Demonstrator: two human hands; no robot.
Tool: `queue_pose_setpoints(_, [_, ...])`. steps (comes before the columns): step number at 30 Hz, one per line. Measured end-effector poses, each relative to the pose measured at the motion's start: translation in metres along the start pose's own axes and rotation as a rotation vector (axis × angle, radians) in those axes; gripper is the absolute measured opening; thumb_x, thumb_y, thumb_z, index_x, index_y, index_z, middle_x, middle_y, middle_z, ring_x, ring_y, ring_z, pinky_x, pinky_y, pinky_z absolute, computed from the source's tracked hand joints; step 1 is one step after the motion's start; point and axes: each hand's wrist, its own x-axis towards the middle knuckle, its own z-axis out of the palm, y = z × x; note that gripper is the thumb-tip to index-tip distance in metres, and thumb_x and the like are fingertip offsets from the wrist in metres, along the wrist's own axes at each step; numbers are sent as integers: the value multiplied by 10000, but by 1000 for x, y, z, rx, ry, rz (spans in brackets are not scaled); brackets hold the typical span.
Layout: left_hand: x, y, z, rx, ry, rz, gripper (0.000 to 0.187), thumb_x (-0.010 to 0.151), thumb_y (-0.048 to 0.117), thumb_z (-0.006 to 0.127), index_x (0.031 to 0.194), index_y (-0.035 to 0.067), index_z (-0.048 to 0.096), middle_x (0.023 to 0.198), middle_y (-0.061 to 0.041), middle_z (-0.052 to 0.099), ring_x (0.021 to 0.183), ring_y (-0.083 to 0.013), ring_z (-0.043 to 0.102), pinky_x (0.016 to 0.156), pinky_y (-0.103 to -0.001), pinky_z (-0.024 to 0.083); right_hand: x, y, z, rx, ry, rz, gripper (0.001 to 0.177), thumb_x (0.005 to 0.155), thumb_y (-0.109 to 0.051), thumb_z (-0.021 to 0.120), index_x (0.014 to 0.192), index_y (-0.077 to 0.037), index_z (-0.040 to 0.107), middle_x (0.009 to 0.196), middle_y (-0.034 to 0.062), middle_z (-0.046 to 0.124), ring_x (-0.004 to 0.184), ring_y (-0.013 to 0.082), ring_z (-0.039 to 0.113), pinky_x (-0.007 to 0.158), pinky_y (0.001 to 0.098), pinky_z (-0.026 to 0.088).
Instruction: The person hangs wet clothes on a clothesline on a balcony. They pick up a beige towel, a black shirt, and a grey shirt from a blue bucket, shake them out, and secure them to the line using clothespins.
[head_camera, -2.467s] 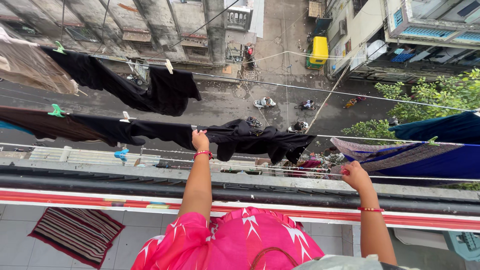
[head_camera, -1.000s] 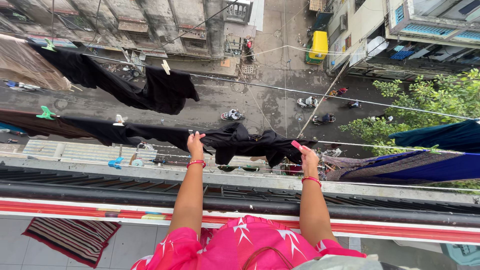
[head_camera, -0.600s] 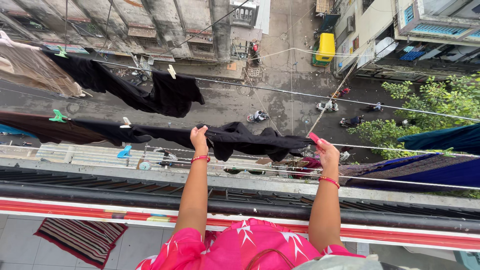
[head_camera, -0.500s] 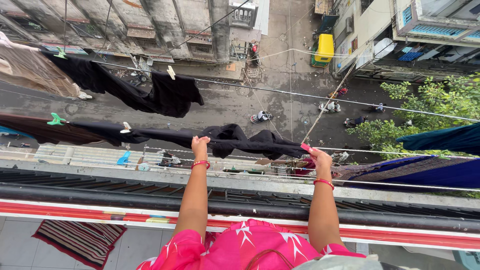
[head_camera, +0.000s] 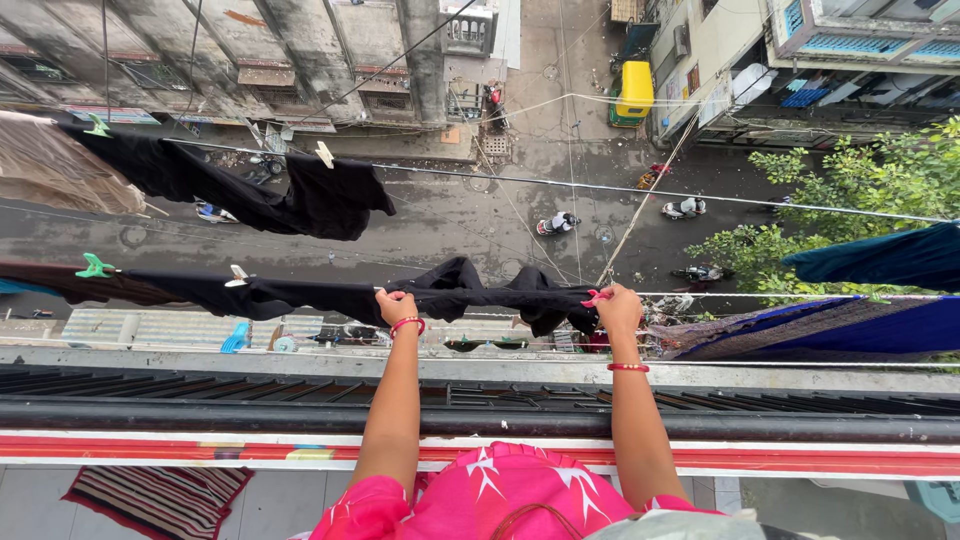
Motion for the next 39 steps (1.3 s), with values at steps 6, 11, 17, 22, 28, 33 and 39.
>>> queue_pose_setpoints(6, [3, -7, 2, 72, -24, -43, 505, 719, 57, 783, 1168, 79, 555, 879, -22, 735, 852, -253, 731, 854, -390, 552, -10, -16, 28, -194, 183, -332, 50, 771, -107, 734, 799, -66, 738, 860, 136, 719, 904, 341, 640, 822, 460, 518])
queue_pose_setpoints(11, [2, 3, 1, 83, -20, -40, 495, 718, 35, 758, 1163, 84, 548, 878, -24, 733, 852, -262, 724, 849, -400, 545, -12, -13, 26, -222, 234, -456, 114, 689, -73, 732, 802, -59, 727, 850, 134, 709, 909, 333, 635, 862, 436, 519])
queue_pose_setpoints(17, [-8, 13, 8, 1, 105, -115, 698, 696, -17, 713, 1335, 90, 452, 875, -102, 683, 801, -316, 698, 800, -429, 542, -24, -4, 19, -114, 190, -459, 161, 713, -69, 769, 861, -47, 710, 906, 115, 702, 953, 320, 634, 855, 423, 518])
queue_pose_setpoints(22, [-43, 28, 41, 79, -82, 426, 524, 741, -9, 619, 1239, 153, 610, 924, -133, 695, 815, -347, 683, 757, -449, 540, -29, 1, 16, 22, 120, -216, 188, 725, -151, 840, 871, -83, 745, 890, 128, 707, 922, 339, 656, 834, 450, 513])
queue_pose_setpoints(28, [-139, 61, 112, 442, -792, 804, 298, 885, 417, 634, 1053, 199, 750, 906, -136, 755, 825, -355, 723, 713, -471, 566, -31, 5, 11, 73, 67, -141, 238, 690, -207, 893, 850, -83, 768, 860, 140, 724, 902, 335, 673, 819, 455, 519])
queue_pose_setpoints(33, [-171, 73, 153, 876, -1007, 896, 509, 900, 602, 635, 1042, 134, 774, 966, -136, 765, 913, -325, 734, 761, -447, 584, -28, 8, 6, 131, -35, -20, 289, 674, -207, 896, 911, -88, 782, 821, 108, 750, 776, 261, 718, 736, 404, 555])
queue_pose_setpoints(39, [-181, 59, 149, 996, -1052, 970, 490, 923, 573, 648, 969, 114, 812, 989, -118, 770, 949, -302, 738, 792, -419, 581, -30, 16, 2, 316, -126, 175, 296, 653, -197, 901, 902, -88, 784, 793, 70, 786, 708, 193, 740, 676, 366, 568])
